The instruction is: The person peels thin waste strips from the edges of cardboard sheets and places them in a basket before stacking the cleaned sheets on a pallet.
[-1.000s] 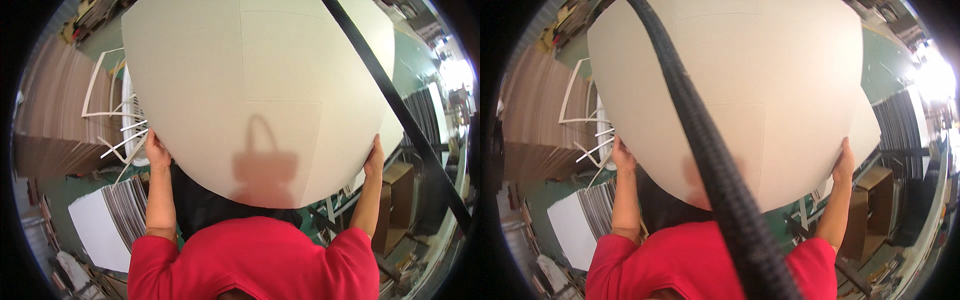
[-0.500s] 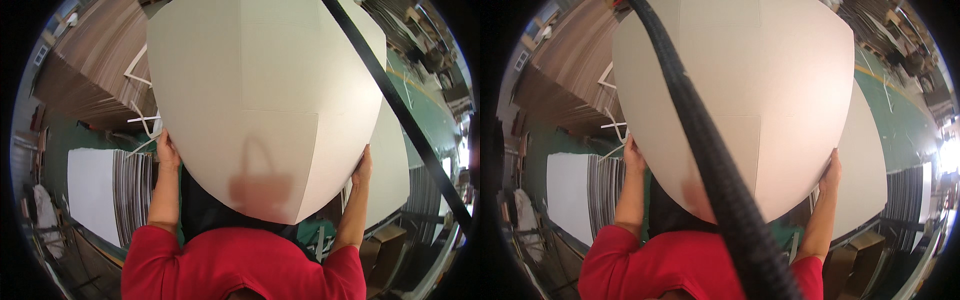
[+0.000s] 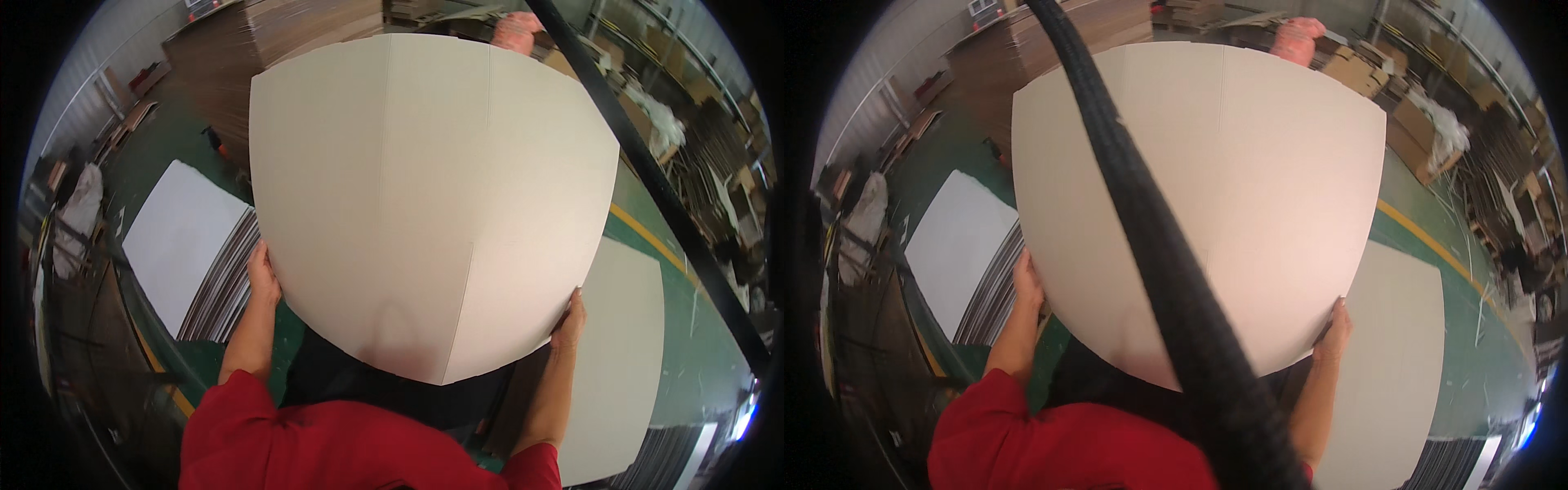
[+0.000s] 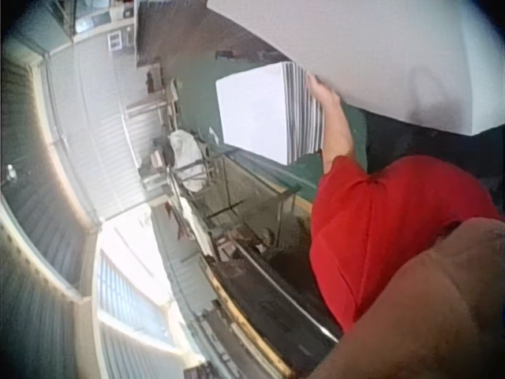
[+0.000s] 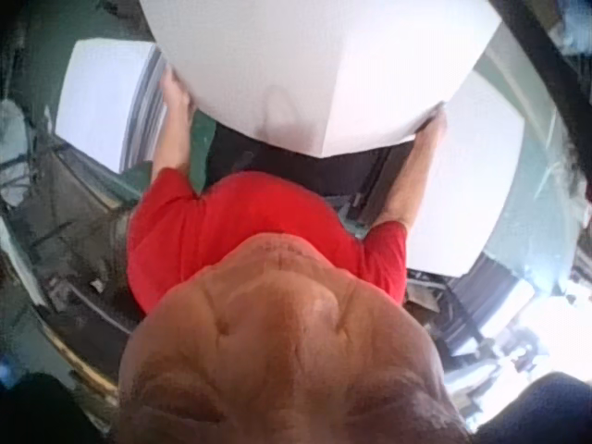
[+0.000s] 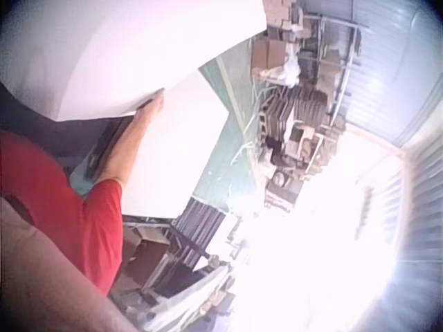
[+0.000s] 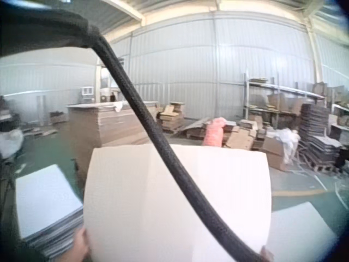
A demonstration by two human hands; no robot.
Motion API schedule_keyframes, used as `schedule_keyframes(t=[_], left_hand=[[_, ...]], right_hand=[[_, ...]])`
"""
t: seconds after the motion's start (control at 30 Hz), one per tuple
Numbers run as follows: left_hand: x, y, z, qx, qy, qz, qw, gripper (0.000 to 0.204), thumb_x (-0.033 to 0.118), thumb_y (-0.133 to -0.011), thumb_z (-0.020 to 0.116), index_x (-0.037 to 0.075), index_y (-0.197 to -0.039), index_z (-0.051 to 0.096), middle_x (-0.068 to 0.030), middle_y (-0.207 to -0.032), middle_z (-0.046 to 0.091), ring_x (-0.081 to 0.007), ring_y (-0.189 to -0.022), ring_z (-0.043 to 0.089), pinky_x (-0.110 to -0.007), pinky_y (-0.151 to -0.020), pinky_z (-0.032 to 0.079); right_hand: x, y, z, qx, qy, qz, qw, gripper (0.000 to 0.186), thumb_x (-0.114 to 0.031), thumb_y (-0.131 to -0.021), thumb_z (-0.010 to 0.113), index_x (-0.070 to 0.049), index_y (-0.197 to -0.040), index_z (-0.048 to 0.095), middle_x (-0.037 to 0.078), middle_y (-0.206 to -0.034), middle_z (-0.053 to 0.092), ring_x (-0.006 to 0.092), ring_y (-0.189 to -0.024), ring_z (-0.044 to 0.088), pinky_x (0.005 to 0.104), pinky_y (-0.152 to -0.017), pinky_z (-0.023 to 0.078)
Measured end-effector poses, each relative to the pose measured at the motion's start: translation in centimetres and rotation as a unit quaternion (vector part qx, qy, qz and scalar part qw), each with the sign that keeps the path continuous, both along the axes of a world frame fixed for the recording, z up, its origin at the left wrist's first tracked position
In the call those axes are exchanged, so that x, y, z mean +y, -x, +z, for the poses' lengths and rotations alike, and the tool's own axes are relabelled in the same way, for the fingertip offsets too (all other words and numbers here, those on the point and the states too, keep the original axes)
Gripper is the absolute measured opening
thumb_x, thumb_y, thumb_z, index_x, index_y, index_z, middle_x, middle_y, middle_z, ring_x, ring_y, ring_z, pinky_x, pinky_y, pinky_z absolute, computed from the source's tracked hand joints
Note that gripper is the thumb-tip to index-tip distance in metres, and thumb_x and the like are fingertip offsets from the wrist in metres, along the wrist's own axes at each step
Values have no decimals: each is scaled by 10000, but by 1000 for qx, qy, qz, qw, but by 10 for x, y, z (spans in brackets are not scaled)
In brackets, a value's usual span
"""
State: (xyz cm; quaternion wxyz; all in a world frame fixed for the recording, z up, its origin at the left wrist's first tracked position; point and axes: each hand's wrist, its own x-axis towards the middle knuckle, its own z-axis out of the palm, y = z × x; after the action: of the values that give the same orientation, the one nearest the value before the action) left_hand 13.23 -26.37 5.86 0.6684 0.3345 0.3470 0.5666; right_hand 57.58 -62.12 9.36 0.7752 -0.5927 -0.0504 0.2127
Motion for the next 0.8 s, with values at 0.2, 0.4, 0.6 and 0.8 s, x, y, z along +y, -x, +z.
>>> schedule_keyframes(t=[0.2,0.4,0.6,0.8], left_hand=[[-23,72,9,31,6,69,997,387,301,-931,430,1,-1166,499,-90,-1145,548,-207,-1027,522,-337,-895,405],[-45,140,17,65,17,209,976,336,258,-915,482,-5,-1116,540,-71,-1059,575,-169,-947,530,-286,-832,423],[-55,200,20,70,-5,290,954,296,236,-907,497,-6,-1064,564,-65,-997,597,-170,-911,549,-289,-821,431],[-55,252,27,69,26,362,929,309,226,-900,509,-19,-1082,558,-80,-1015,598,-176,-926,554,-292,-832,432]], right_hand=[[66,4,-8,-2,-13,110,994,402,-328,-915,487,45,-1050,554,84,-1003,592,173,-924,541,296,-814,420],[130,7,-13,-20,-10,244,970,281,-272,-909,510,-11,-989,577,44,-971,597,141,-906,533,287,-812,411],[179,28,-7,-44,-31,380,923,271,-197,-885,545,-4,-1076,540,61,-1048,591,163,-979,529,318,-871,399],[206,65,4,-57,-10,441,896,395,-180,-781,668,3,-1090,504,76,-1016,596,179,-925,558,296,-827,423]])
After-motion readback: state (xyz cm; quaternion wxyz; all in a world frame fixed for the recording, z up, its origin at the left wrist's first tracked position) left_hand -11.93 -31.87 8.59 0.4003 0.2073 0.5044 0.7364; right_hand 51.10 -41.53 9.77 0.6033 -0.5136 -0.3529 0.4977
